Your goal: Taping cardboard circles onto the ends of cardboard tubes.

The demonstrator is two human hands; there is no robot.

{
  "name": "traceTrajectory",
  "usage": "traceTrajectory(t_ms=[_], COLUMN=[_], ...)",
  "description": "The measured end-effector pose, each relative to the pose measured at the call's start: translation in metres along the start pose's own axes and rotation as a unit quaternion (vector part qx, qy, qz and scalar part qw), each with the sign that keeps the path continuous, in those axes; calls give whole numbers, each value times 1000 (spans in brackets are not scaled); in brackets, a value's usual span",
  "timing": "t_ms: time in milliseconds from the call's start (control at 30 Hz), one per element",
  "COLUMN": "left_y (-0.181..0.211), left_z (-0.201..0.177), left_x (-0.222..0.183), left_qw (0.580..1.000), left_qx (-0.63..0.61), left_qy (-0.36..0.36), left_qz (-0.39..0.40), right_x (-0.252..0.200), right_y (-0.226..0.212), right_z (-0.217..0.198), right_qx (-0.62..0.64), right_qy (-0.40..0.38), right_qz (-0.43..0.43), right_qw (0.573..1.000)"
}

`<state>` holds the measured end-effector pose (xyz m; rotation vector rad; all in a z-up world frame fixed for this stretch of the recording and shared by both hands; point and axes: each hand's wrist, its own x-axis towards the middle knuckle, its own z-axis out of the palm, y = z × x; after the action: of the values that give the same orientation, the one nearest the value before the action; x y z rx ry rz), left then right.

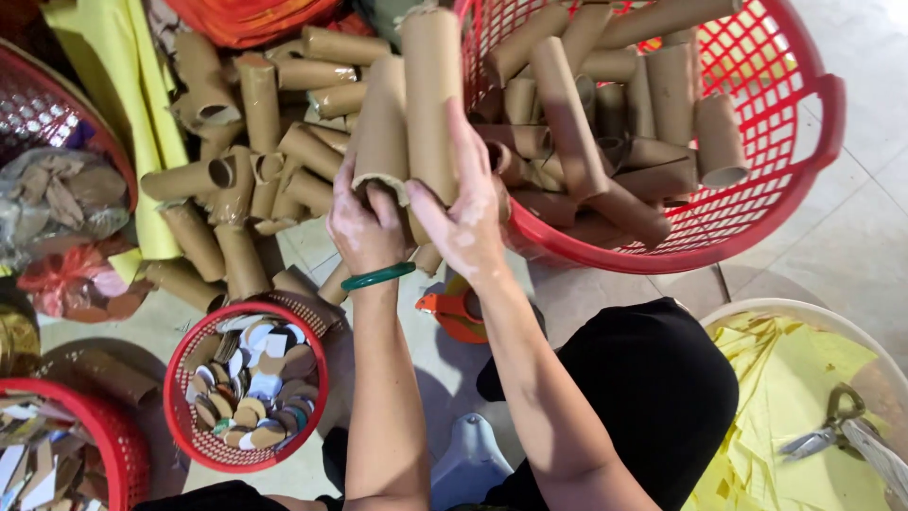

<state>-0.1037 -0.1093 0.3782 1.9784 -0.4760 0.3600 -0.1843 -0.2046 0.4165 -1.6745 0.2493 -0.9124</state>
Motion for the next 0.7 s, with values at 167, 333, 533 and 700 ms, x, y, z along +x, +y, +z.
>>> traceTrajectory(t_ms=[167,333,533,700], left_y=[-65,-110,-72,-13], left_z=[-13,-7,24,85], left_x=[-16,-21,-24,-14], left_qw=[997,989,989,990], left_qx=[39,141,16,-83], left_qy=[32,24,-45,-57], left_qz=[-51,33,-137,103], right_x=[-19,-11,44,83], right_y=[34,71,110,182], right_z=[35,33,-36,-99], right_qx=[-38,-48,-157,-442], right_qy=[-56,-106,52,-35], right_qz=[36,57,-20,191], right_qw=[997,992,986,876])
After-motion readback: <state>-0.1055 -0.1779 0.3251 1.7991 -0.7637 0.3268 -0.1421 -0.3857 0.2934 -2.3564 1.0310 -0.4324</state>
